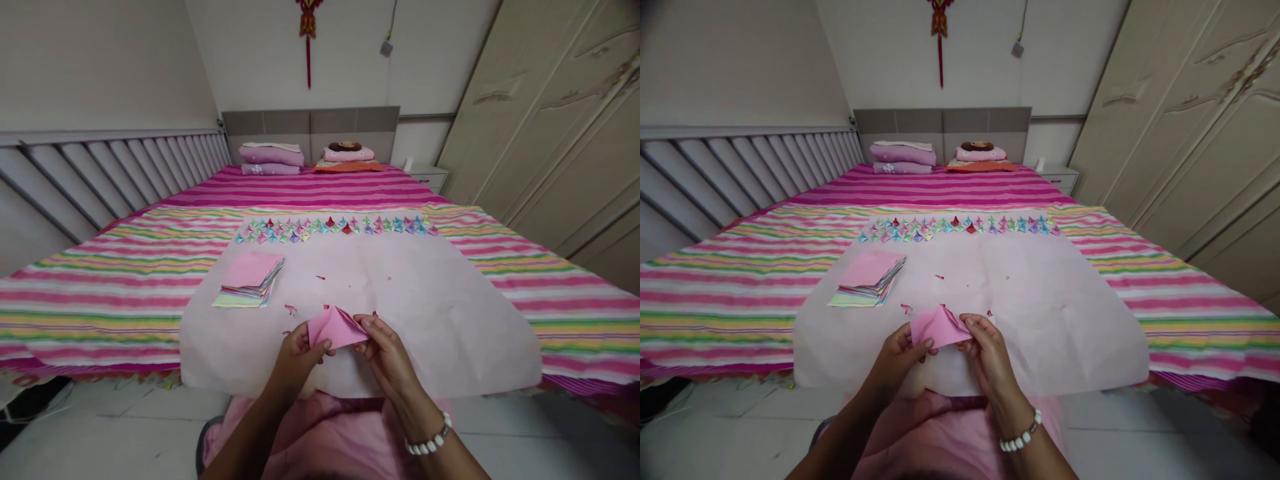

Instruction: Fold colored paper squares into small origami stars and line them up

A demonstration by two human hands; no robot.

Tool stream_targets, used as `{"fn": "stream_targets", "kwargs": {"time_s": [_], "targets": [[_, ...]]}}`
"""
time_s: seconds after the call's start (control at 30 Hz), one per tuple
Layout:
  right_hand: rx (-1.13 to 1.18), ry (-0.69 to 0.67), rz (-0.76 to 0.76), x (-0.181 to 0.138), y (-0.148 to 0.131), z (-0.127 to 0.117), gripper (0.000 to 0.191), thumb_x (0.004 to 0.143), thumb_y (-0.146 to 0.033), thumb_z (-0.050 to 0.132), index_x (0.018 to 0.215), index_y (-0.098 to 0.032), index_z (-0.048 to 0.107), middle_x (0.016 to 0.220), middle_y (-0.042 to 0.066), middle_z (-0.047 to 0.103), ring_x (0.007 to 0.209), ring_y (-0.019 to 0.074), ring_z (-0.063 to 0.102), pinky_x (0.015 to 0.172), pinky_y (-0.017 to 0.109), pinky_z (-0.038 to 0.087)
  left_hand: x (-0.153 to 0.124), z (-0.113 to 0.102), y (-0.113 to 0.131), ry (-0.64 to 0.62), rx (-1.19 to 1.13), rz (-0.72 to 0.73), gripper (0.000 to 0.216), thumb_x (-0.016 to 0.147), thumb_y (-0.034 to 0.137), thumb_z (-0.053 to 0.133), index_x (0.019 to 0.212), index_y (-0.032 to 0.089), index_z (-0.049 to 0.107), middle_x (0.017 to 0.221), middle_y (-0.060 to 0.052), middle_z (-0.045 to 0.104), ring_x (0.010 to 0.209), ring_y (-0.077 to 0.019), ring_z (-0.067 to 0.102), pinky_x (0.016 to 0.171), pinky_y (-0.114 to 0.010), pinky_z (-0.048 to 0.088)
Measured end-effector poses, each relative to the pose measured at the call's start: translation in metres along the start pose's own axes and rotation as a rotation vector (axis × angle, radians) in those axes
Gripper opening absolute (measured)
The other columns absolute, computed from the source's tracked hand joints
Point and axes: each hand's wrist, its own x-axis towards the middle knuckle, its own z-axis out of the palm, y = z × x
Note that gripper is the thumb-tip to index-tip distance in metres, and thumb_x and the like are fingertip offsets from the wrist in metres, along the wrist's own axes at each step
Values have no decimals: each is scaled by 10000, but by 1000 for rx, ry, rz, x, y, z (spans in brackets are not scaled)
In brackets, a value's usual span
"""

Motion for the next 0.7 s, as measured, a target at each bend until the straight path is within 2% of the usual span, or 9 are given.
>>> {"fn": "stream_targets", "kwargs": {"time_s": [0.1, 0.23, 0.37, 0.47, 0.57, 0.7], "targets": [[-17, -77, -13, -2, 1, 0, 252, 714, -370, 734, 876, -177, 726, 819, 30, 643, 636, 115, 529, 521, 207, 443, 0, 0, 1, 32, 15, -4, 348, 661, 298, 705, 952, 120, 637, 636, -8, 635, 602, -135, 585, 517, -211, 380], [-84, -124, -64, -2, 2, -3, 386, 656, -373, 782, 996, -207, 703, 865, 34, 661, 668, 137, 543, 544, 226, 442, 1, 1, 1, 59, 25, -7, 321, 658, 299, 700, 917, 120, 638, 613, 1, 617, 584, -130, 566, 514, -210, 370], [-177, -95, -13, -1, 5, -6, 272, 714, -345, 744, 936, -191, 713, 741, 21, 677, 643, 149, 561, 581, 246, 434, 1, 0, -2, 66, 31, -11, 324, 672, 332, 695, 919, 129, 645, 605, 13, 597, 568, -118, 517, 516, -211, 367], [-155, -92, 8, -1, 7, -7, 224, 759, -366, 700, 878, -177, 717, 723, 28, 692, 645, 163, 578, 635, 275, 441, 0, -3, -5, 98, 16, -15, 275, 719, 404, 655, 800, 141, 648, 571, 35, 534, 536, -99, 446, 507, -208, 350], [-160, -80, 24, -3, 8, -6, 203, 727, -365, 728, 771, -168, 709, 661, 16, 676, 601, 149, 563, 601, 259, 423, 0, -5, -8, 152, 5, -29, 313, 755, 453, 617, 698, 145, 629, 531, 48, 479, 521, -91, 412, 503, -207, 324], [-187, -76, 54, -5, 5, -4, 226, 635, -352, 794, 680, -167, 673, 617, -3, 643, 554, 122, 533, 547, 232, 394, 1, -6, -8, 139, -121, -33, 321, 757, 457, 625, 832, 148, 667, 601, 24, 560, 569, -109, 469, 533, -215, 347]]}}
